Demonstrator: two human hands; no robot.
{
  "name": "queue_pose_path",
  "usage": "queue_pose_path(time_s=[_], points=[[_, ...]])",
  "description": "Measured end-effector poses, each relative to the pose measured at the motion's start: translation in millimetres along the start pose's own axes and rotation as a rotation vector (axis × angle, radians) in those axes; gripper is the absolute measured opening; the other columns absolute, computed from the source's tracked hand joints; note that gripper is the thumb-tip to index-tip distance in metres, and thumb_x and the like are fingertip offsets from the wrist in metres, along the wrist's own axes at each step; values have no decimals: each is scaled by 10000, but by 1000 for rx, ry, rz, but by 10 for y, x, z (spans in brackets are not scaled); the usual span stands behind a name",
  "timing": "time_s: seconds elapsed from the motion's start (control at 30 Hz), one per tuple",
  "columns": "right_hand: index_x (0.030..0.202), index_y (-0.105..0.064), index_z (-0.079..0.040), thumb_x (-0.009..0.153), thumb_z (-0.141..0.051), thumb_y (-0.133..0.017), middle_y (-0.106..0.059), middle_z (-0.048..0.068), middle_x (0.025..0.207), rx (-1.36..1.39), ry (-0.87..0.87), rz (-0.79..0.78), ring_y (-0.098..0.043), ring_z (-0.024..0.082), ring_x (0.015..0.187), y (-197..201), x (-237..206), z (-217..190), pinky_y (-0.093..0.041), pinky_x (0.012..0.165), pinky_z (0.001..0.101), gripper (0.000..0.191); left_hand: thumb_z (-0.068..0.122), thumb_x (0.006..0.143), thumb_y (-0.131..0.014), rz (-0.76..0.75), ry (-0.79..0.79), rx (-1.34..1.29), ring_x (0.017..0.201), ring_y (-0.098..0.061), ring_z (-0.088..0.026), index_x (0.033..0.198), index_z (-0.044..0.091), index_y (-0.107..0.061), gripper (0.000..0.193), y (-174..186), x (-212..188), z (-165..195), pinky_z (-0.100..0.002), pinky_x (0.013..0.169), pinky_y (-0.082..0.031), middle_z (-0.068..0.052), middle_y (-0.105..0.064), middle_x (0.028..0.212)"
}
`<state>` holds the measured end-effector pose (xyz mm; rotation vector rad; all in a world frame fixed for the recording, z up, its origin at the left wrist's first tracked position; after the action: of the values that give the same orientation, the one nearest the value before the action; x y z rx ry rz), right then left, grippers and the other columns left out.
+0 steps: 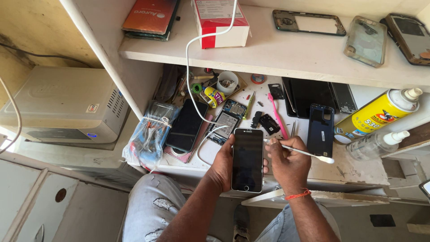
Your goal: The person sits at a cluttered repair bench holding a smartphone, opens it and removes the back cover and internal components, then picks up a replacement LCD screen, peels the protective film from it, and holds the new screen next to the phone body comparing the parts.
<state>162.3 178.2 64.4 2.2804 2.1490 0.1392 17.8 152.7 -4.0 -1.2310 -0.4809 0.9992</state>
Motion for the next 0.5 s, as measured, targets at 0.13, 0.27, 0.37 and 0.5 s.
queue_pose_path(time_s=[0.13,0.27,0.37,0.5], points=[[924,-542,2,939,-113,-693,-678,203,763,86,-77,-32,-617,162,529,54,66,39,-551,379,362,190,763,1014,-214,-29,4,-29,955,-725,-350,1406,11,-594,929,-18,-4,0,-462,902,-582,-213,-734,1175],[939,-586,-35,900,-109,-730,-730,164,836,240,-368,-11,-578,143,535,161,217,172,-492,462,296,166,779,1005,-212,-3,17,1,955,-727,-353,1396,28,-599,931,19,0,5,-466,882,-586,-229,-726,1126],[932,-616,-37,904,-120,-729,-740,137,857,312,-463,-27,-587,123,559,167,243,209,-468,473,277,144,780,1002,-212,15,26,20,959,-727,-368,1395,29,-595,930,50,14,12,-470,887,-590,-238,-723,1112],[891,-559,-13,905,-82,-702,-706,161,792,246,-283,-1,-573,137,516,125,146,136,-483,389,336,159,791,996,-214,-10,42,4,978,-728,-371,1411,43,-582,931,47,29,2,-471,886,-587,-251,-720,1128]])
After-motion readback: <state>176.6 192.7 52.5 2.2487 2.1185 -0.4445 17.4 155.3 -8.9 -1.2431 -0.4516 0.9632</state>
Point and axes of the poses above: each hand's wrist, its own x-axis towards the middle knuckle, its own y-axis out of the back of the hand, z = x × y, the point moved 4 cm from there along x, towards the middle knuckle
